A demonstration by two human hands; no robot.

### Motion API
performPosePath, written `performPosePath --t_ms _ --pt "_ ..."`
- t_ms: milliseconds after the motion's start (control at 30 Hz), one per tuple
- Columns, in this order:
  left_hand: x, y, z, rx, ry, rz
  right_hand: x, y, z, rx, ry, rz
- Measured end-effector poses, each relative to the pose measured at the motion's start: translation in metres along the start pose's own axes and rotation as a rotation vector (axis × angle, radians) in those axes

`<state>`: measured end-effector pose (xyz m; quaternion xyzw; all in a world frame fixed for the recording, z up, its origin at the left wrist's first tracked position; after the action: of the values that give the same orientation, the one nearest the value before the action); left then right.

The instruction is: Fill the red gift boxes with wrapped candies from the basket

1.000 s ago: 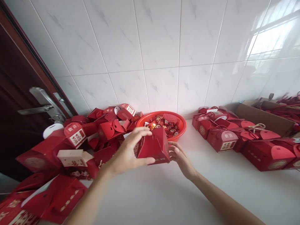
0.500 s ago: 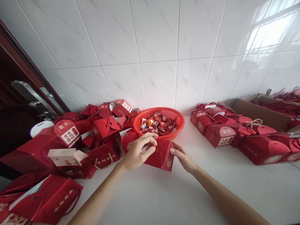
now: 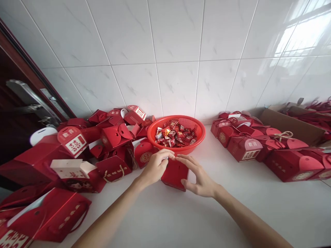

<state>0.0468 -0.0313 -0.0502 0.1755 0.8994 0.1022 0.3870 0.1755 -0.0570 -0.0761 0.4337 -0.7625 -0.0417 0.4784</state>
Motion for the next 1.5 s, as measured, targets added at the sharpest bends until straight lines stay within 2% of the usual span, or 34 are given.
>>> performPosePath --t_ms 133,367,533,600,767,867,1000,1200,1367,1500 --pt "-0.003 0.001 -0.003 0.043 0.028 0.049 -0.009 0.000 -0.005 0.011 0.057 0.078" --pt "-0.029 -0.009 -0.006 0.057 0.220 0.405 -0.004 0.001 -0.019 -0.076 0.192 0.075" --pt "-0.039 -0.014 -0.007 0.027 0.275 0.530 -0.001 -0.001 -0.024 -0.155 0.146 0.042" --pt "-0.036 -0.013 -0.007 0.072 0.248 0.498 -0.003 -0.001 -0.026 -0.167 0.168 0.053" --pt "-0.014 -0.009 -0.001 0.295 0.176 0.214 -0.014 0.000 -0.024 -0.128 0.381 0.127" --pt "-0.012 -0.012 0.003 0.379 0.196 0.135 -0.018 0.000 -0.023 -0.109 0.470 0.175" --pt "-0.019 -0.015 0.003 0.383 0.254 0.135 -0.016 0.002 -0.028 -0.070 0.371 0.197" --pt "-0.016 -0.023 0.006 0.422 0.347 0.043 -0.021 0.002 -0.050 -0.076 0.183 0.202" --pt "-0.010 -0.028 0.013 0.484 0.328 -0.005 -0.031 0.000 -0.045 0.057 0.170 0.207" --pt "-0.006 -0.025 0.010 0.460 0.286 -0.005 -0.022 -0.001 -0.041 0.122 0.055 0.134"
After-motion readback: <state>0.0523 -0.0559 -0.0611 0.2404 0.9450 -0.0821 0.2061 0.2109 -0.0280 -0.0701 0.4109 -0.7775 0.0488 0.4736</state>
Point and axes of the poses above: each hand's wrist, its own y-axis towards the middle knuckle, its own z-axis out of the palm, x = y × z, the point moved 10 cm from there along y, towards the middle knuckle, and after that the axes turned 3 degrees about y, right-handed, at the moved point
